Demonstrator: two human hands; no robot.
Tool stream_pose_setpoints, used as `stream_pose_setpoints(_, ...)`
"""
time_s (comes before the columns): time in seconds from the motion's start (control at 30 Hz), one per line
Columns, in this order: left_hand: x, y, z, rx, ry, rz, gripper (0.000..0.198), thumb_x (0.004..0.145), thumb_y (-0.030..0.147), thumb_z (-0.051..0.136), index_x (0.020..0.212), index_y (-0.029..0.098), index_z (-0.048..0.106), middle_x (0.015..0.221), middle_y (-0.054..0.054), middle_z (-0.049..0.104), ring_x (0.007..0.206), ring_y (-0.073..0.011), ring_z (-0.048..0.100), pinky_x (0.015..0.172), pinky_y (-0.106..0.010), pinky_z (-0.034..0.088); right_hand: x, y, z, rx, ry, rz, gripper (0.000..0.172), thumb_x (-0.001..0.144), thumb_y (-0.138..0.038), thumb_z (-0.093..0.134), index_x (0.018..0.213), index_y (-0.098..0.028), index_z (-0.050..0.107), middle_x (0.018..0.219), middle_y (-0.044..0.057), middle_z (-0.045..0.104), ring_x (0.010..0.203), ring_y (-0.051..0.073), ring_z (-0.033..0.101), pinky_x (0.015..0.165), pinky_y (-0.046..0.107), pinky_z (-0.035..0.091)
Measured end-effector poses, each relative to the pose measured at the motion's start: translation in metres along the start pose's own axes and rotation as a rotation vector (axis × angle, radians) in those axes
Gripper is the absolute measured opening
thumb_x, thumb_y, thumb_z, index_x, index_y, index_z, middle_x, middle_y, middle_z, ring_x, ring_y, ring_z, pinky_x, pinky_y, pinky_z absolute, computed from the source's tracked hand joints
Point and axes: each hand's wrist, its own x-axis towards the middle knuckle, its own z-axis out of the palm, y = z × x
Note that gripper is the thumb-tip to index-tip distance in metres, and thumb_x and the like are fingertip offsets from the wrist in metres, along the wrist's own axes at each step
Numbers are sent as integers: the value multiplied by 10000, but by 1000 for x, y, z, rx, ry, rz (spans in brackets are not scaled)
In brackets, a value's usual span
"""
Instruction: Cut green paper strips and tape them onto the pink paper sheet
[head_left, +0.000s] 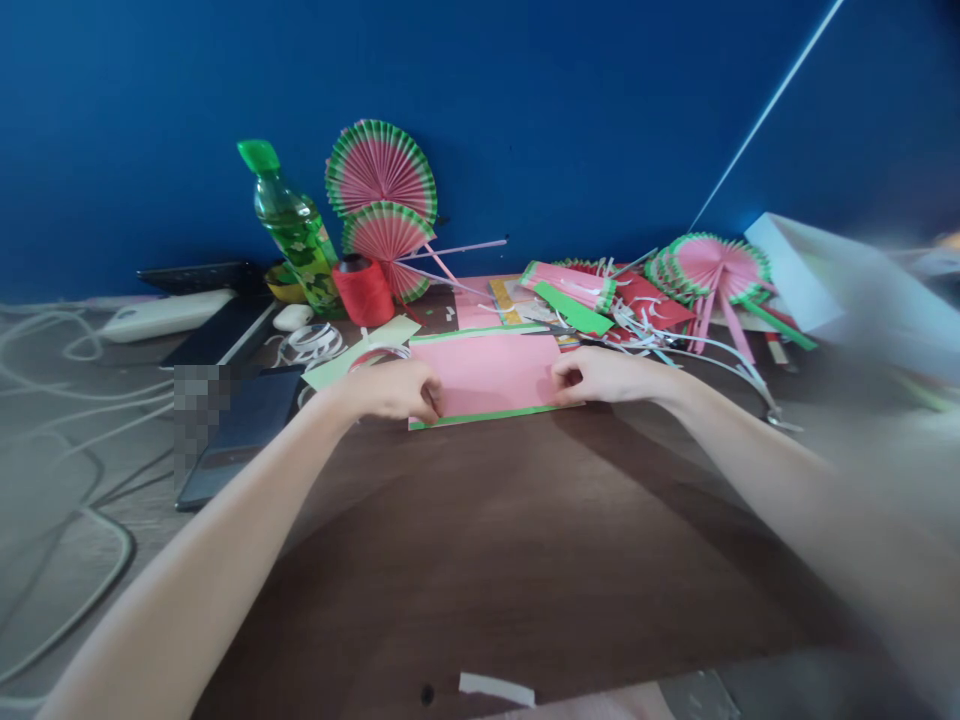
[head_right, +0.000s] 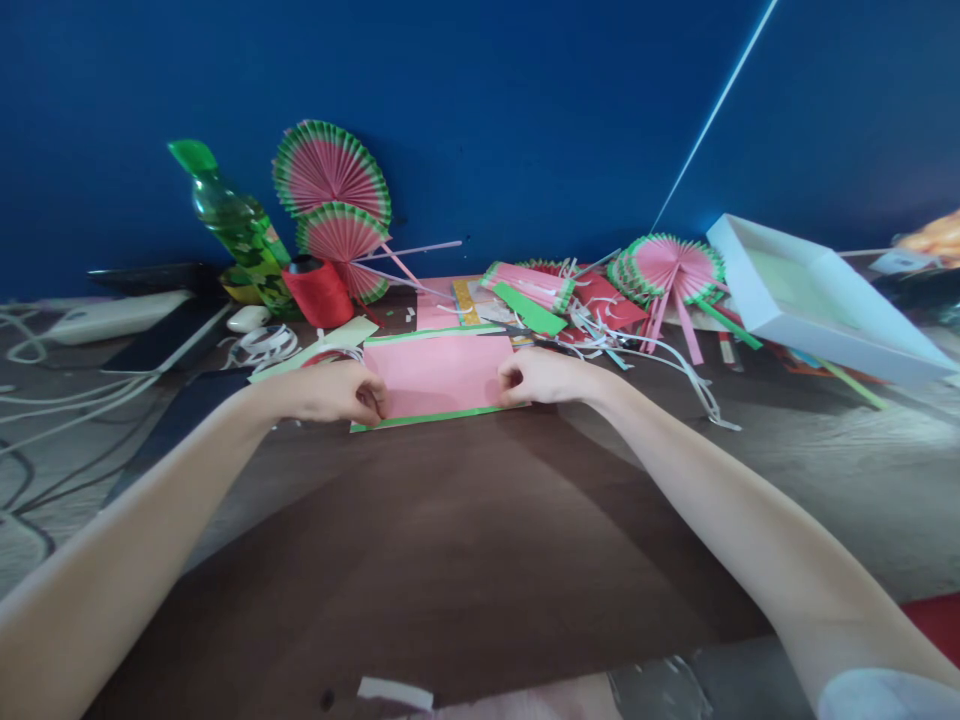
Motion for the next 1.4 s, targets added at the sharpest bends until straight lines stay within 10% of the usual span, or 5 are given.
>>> stream_pose_setpoints(1.4,1,-3,7,114,86,-73,198,605,285,588,771,196,648,714,1,657,624,-133,563,493,-206,337,1,1,0,-15,-1,-12,191,660,-326,563,580,-177,473,589,-24,495,551,99,421,524,238,304)
